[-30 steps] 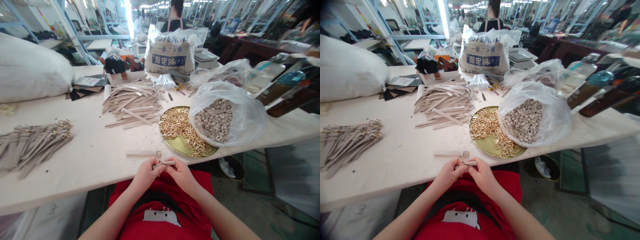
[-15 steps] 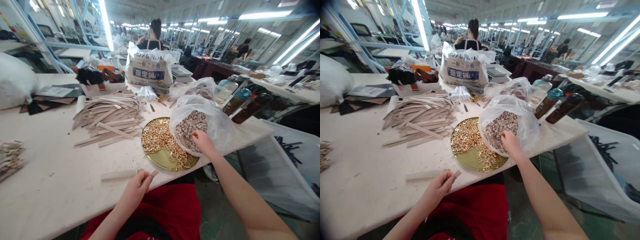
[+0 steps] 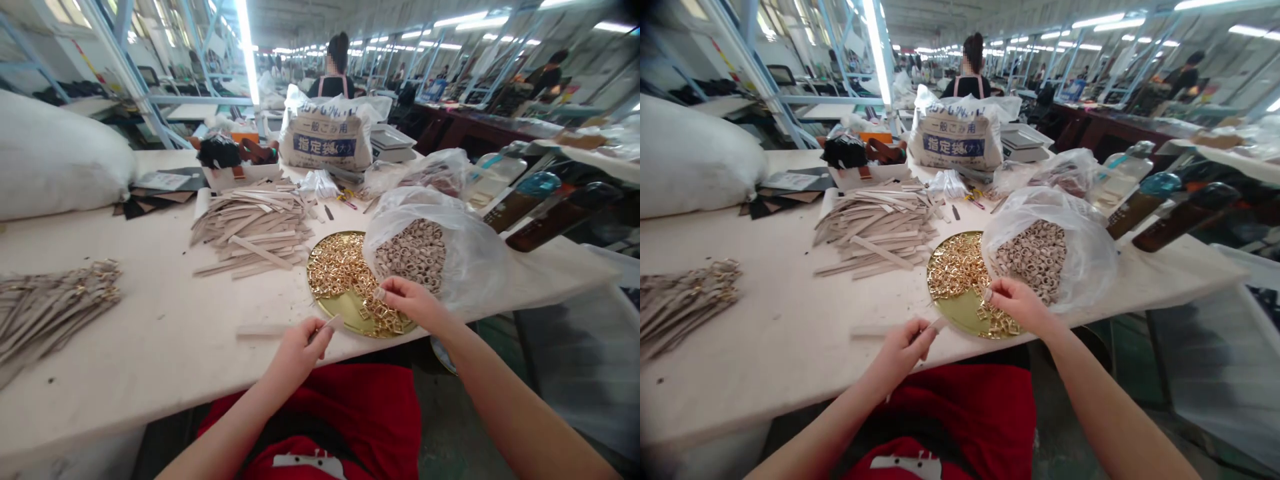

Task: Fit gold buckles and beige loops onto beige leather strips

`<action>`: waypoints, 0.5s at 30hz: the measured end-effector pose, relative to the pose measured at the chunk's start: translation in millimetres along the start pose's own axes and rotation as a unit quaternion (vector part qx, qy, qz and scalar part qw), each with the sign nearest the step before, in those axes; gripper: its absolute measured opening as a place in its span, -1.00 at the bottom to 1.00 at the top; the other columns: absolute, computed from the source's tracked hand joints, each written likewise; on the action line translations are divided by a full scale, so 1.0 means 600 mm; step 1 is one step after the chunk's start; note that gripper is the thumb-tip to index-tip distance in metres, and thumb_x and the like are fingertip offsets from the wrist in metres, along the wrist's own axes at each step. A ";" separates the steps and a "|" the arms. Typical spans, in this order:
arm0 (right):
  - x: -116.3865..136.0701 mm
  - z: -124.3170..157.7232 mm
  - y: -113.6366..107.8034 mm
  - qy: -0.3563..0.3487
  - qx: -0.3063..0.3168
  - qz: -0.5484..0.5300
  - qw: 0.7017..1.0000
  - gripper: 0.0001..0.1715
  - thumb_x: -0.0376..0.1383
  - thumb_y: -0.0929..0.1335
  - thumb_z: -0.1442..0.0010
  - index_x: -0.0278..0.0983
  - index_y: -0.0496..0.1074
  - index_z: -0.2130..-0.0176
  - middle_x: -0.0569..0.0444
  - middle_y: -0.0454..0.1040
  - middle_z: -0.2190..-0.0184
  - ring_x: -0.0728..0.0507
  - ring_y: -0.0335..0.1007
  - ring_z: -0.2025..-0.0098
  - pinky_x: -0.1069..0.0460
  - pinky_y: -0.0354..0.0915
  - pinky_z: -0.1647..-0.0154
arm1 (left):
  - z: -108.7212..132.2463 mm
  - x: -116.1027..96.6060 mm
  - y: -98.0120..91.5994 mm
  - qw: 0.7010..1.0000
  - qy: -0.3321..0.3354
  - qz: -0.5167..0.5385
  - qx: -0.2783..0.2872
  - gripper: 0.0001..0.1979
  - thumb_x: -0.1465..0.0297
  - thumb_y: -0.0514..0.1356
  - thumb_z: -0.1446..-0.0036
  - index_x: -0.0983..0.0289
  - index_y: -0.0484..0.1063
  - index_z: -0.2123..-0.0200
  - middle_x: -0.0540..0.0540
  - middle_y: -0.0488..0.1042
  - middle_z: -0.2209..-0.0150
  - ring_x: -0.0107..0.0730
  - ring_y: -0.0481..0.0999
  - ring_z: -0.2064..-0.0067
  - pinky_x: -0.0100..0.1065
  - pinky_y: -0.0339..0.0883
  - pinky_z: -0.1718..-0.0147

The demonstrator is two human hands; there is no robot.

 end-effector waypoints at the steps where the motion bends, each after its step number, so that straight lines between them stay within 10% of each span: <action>1: 0.022 0.015 0.031 -0.004 0.052 -0.067 0.996 -0.76 -0.12 0.31 -0.06 -0.25 0.36 0.40 0.17 0.37 0.53 -0.01 0.24 0.50 0.09 0.14 0.50 | 0.000 -0.009 -0.001 1.000 0.007 0.010 -0.005 -0.70 0.17 -0.01 -0.09 0.27 0.26 0.50 -0.08 0.24 0.64 -0.52 0.19 0.56 -0.47 0.08 0.53; 7: 0.082 0.060 0.147 0.032 0.161 -0.240 0.957 -0.71 -0.09 0.33 -0.04 -0.27 0.30 0.39 0.16 0.41 0.56 0.05 0.18 0.62 0.11 0.11 0.60 | 0.025 -0.016 -0.010 0.998 0.026 -0.052 0.004 -0.72 0.24 0.00 -0.09 0.28 0.27 0.54 -0.08 0.23 0.64 -0.54 0.18 0.57 -0.47 0.01 0.56; 15: 0.084 0.075 0.170 0.024 0.108 -0.218 0.970 -0.70 -0.07 0.33 -0.04 -0.27 0.37 0.37 0.13 0.43 0.56 0.02 0.22 0.59 0.09 0.17 0.56 | 0.046 -0.004 -0.023 0.993 0.020 -0.112 -0.013 -0.73 0.26 0.01 -0.08 0.28 0.30 0.55 -0.08 0.21 0.63 -0.51 0.18 0.55 -0.46 -0.04 0.57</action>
Point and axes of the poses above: each hand's wrist, its own z-axis away from the middle knuckle, its own y-axis out of the palm, x = y × z, the point moved 6 cm from there along -z, towards the middle knuckle
